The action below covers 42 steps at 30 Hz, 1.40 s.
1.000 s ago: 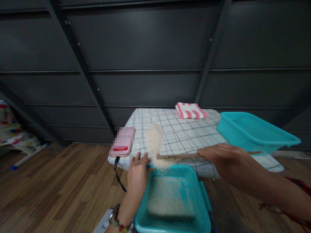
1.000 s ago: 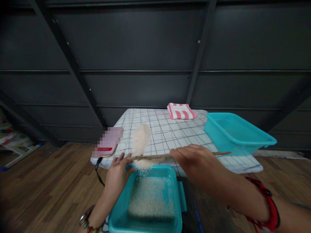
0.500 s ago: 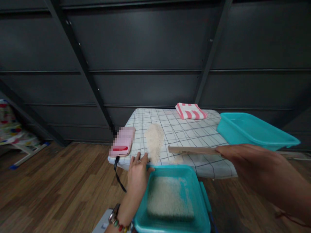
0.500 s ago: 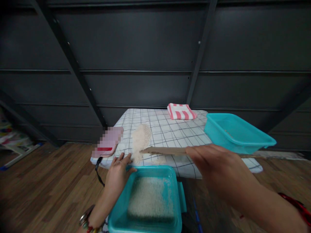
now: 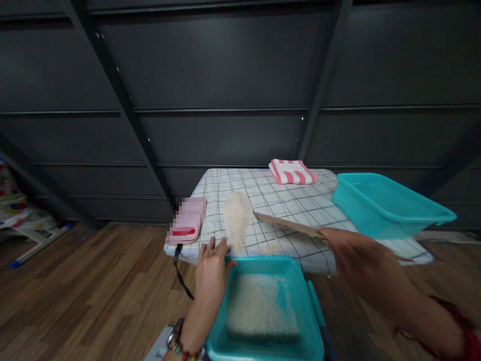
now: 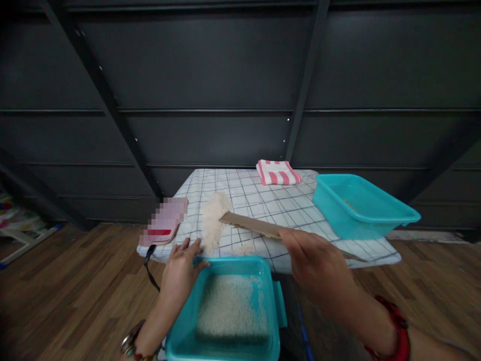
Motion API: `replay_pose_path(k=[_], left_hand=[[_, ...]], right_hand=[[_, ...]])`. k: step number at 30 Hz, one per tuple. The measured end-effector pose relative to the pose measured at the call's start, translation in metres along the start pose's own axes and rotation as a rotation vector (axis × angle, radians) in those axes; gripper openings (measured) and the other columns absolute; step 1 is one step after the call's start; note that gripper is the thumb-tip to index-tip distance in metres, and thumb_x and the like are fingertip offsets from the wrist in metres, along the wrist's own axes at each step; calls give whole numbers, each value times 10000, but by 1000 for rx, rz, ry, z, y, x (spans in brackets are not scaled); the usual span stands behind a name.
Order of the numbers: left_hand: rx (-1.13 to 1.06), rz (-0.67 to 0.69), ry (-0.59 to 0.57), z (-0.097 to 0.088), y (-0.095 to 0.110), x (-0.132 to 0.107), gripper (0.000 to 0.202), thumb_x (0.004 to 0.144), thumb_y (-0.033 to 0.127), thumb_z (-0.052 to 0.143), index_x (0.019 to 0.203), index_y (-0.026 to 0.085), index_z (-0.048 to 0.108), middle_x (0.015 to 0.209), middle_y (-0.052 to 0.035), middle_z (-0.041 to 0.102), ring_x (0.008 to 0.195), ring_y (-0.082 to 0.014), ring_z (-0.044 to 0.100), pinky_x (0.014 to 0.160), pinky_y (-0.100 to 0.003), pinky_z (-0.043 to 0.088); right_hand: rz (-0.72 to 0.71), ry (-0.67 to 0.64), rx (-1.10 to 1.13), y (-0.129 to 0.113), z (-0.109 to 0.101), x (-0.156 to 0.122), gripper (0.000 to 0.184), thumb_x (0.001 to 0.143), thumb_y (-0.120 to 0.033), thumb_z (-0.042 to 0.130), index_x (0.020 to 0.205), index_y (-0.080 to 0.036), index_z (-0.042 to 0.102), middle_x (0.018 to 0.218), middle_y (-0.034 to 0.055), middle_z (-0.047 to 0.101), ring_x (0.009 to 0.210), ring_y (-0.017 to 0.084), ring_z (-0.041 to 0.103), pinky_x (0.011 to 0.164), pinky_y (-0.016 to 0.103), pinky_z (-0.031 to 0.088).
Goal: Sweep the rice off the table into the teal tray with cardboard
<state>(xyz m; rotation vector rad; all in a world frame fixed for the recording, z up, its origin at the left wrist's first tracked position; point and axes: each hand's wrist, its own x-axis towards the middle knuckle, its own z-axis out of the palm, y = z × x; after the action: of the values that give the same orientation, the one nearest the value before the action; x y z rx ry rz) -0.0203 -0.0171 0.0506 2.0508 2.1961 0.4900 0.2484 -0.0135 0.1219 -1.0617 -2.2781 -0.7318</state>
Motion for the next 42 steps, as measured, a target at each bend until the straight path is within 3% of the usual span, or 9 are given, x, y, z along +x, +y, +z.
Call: replay_pose_path(k=[3,9,21,26,32,37,42], left_hand=[[16,-11,-17,-1,1,-1,493,758,161,647,1230,78,532,1116,-140,675,1285,-286,413,1081,-443,287],[42,-5,-8,1,0,0,491,766,187,654,1234,104,531,1109,-109,683,1278,-277,424,1078,-443,298],[45,0,37,7,-3,-2,503,761,222,663,1230,96,528,1094,-114,690,1275,-289,429,1053,-437,334],[37,13,68,10,-4,0,489,741,198,662,1209,122,542,1028,-92,717,1258,-290,451,1040,-443,350],[33,-12,46,8,0,0,497,747,190,666,1218,98,537,1049,-105,708,1269,-286,436,1060,-447,331],[28,-18,33,5,2,-1,519,752,194,675,1234,78,525,1070,-107,700,1282,-288,417,1076,-449,315],[32,-10,44,6,2,-2,507,753,191,674,1229,86,531,1089,-110,691,1277,-293,423,1073,-456,322]], right_hand=[[-117,194,-156,-17,28,4,330,845,-23,324,941,-104,629,810,118,689,753,200,639,672,317,536],[-53,103,-233,-40,77,4,349,829,6,322,944,-86,638,908,125,691,841,196,617,755,307,477],[-38,71,-190,-40,94,-11,355,821,1,327,968,-92,636,952,133,688,891,207,600,808,340,442],[-47,96,-191,-32,82,0,358,841,-17,322,954,-107,649,932,117,700,866,194,618,790,314,451],[-72,204,-229,2,37,17,334,805,23,344,880,-93,648,804,106,706,714,183,635,692,290,468],[-100,50,-223,28,0,14,338,734,40,349,839,-101,637,699,93,681,577,186,613,539,286,455],[-83,-61,-174,25,-11,1,381,662,61,358,832,-148,628,679,52,675,556,166,602,516,263,450]])
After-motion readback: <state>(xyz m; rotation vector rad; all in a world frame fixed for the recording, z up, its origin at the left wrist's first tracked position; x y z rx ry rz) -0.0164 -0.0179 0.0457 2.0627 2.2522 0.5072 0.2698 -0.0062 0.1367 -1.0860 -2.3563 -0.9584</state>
